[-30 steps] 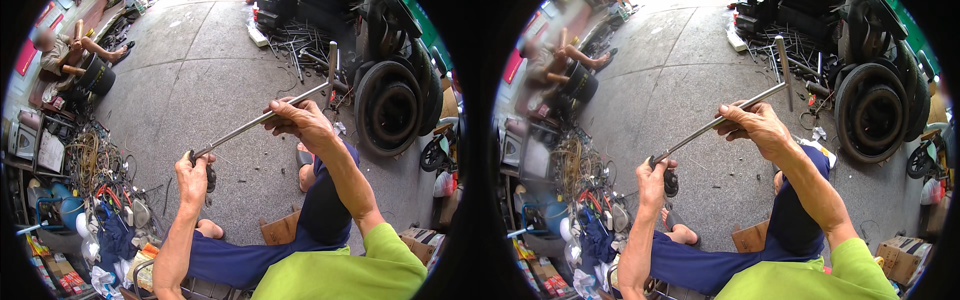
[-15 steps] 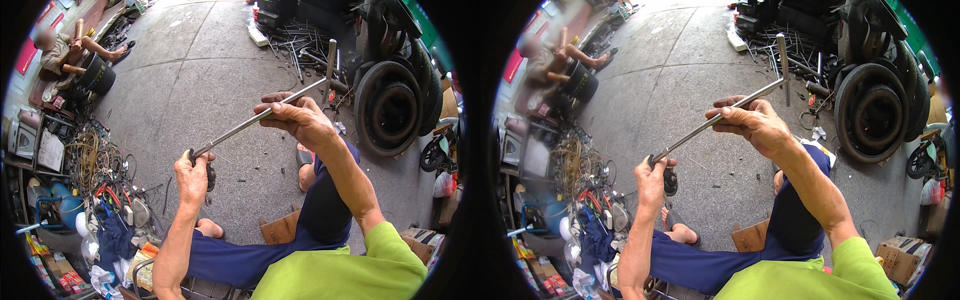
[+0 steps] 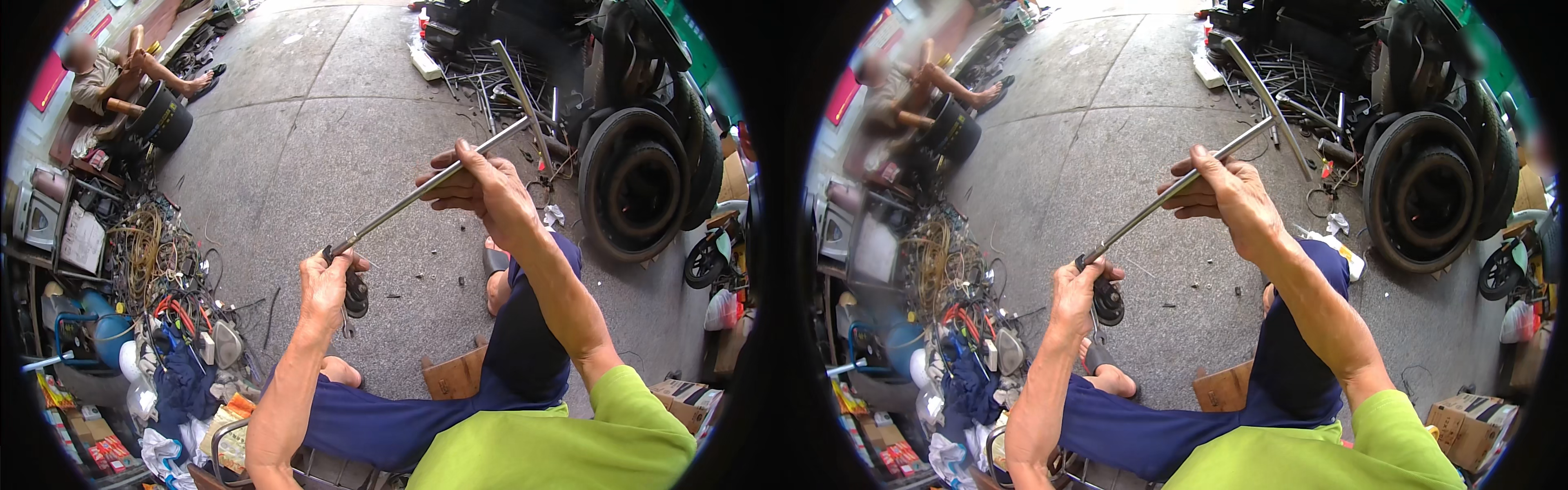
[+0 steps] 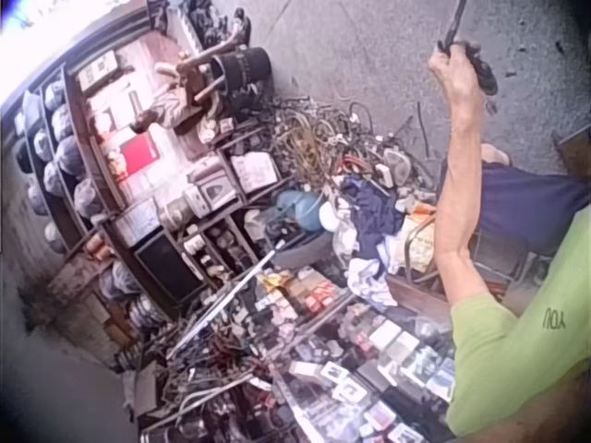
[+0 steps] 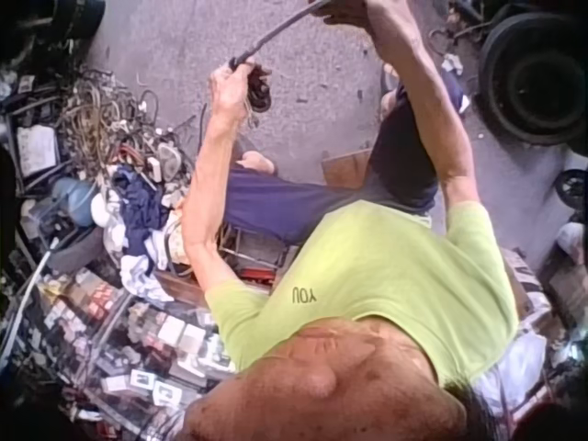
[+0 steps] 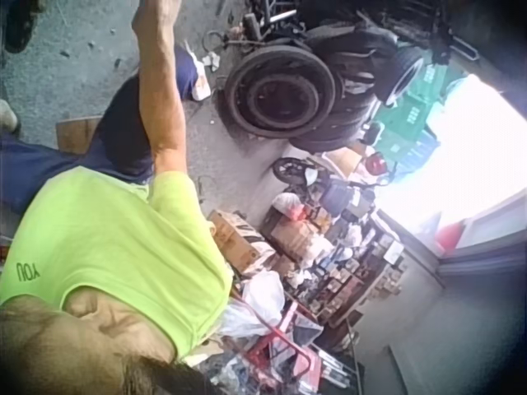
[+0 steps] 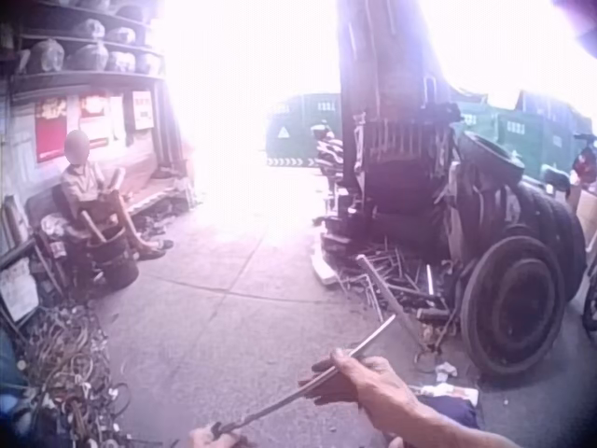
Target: The person sits on the floor and repeatedly assembles and disassembles a metal rod and a circular metal component. They connect the two parts, inspect the assembly, and then separate them again in a continuous loop.
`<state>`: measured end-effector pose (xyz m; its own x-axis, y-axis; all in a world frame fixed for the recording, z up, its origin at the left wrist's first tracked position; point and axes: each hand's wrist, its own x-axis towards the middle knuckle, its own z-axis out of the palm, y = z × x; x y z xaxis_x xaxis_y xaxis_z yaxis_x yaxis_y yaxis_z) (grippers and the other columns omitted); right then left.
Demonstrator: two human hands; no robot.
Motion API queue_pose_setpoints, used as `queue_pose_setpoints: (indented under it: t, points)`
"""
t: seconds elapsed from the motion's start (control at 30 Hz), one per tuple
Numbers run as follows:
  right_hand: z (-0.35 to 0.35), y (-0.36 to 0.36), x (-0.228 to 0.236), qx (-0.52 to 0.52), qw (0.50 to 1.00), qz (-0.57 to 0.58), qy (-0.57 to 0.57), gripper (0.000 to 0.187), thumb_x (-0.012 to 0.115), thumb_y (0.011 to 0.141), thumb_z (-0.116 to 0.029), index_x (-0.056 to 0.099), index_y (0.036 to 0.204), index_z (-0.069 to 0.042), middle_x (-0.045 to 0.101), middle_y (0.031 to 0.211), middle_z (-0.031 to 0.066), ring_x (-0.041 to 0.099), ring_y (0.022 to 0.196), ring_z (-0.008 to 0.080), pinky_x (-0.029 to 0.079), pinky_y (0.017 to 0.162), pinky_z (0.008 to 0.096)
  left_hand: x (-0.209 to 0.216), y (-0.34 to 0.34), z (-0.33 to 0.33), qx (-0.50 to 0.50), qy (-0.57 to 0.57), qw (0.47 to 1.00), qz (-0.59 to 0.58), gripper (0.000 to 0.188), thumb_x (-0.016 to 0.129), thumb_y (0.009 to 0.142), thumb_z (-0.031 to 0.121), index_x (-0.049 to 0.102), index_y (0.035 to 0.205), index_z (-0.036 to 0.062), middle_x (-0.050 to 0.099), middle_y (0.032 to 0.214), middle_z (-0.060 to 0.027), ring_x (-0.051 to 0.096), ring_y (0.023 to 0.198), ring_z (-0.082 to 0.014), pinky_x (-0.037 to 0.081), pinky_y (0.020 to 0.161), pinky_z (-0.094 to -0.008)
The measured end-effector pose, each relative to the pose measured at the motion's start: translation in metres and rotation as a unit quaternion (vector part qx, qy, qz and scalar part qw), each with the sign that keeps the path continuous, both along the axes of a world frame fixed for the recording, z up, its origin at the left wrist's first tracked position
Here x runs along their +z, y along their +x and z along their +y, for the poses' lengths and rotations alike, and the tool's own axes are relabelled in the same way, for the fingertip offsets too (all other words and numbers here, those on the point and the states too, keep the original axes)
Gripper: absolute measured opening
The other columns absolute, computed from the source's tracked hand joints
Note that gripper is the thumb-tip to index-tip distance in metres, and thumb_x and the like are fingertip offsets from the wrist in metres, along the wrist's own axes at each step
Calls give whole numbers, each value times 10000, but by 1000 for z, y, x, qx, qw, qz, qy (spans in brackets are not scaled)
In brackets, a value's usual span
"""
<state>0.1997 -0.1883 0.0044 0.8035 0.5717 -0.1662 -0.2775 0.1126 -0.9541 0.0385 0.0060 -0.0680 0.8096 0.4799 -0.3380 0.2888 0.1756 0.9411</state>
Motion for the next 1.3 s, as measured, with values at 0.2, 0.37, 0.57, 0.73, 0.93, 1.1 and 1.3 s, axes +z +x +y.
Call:
queue_pose_setpoints:
  t: [0.2,0.37,0.57,0.73,0.93,1.1,1.3]
  points:
    - [-2,-3,-6,-64,966,-169,-184,674,506,908,-620,652,628,-24,589,500,62,524,404,100,433,400,253,-8,0,3,-20,-59,997,45,179,568,865,127,639,826,-33,685,792,-189,667,682,-210,542,606,-307]
    - [-9,-1,-2,-55,942,-226,-242,644,564,878,-580,639,561,-24,558,483,50,524,448,138,423,453,320,-10,3,7,-30,-67,996,49,160,582,844,114,620,823,-41,682,792,-227,664,610,-242,573,579,-347]
    - [-10,5,-4,-21,968,-176,-180,533,611,888,-494,604,591,-51,511,507,1,468,486,92,382,479,307,-11,4,6,-38,-110,992,48,134,564,845,83,625,832,-36,665,776,-148,688,747,-259,533,659,-336]
    - [-17,5,0,-5,968,-167,-186,498,602,903,-479,585,664,-44,452,531,-7,411,506,95,324,483,330,-9,12,6,-33,-166,983,72,133,543,879,46,592,854,-75,664,848,-291,691,719,-337,601,649,-438]
    - [-21,8,5,70,975,-170,-126,390,578,927,-384,577,776,-24,508,604,14,470,562,108,388,540,323,-10,11,6,-19,-166,984,65,100,527,878,15,582,838,-58,659,796,-226,693,775,-352,608,677,-481]
    - [-22,9,9,84,988,-95,-90,301,586,919,-307,626,877,-12,583,657,18,528,553,71,413,470,233,-10,8,8,-25,-162,983,87,94,531,870,11,579,846,-67,660,810,-256,691,753,-350,603,664,-470]
    - [-19,5,11,40,989,-97,-106,388,620,908,-405,653,843,-24,563,591,4,505,491,60,409,441,220,-5,7,5,-37,-154,983,88,94,538,859,11,584,839,-69,663,834,-283,689,711,-338,602,649,-433]
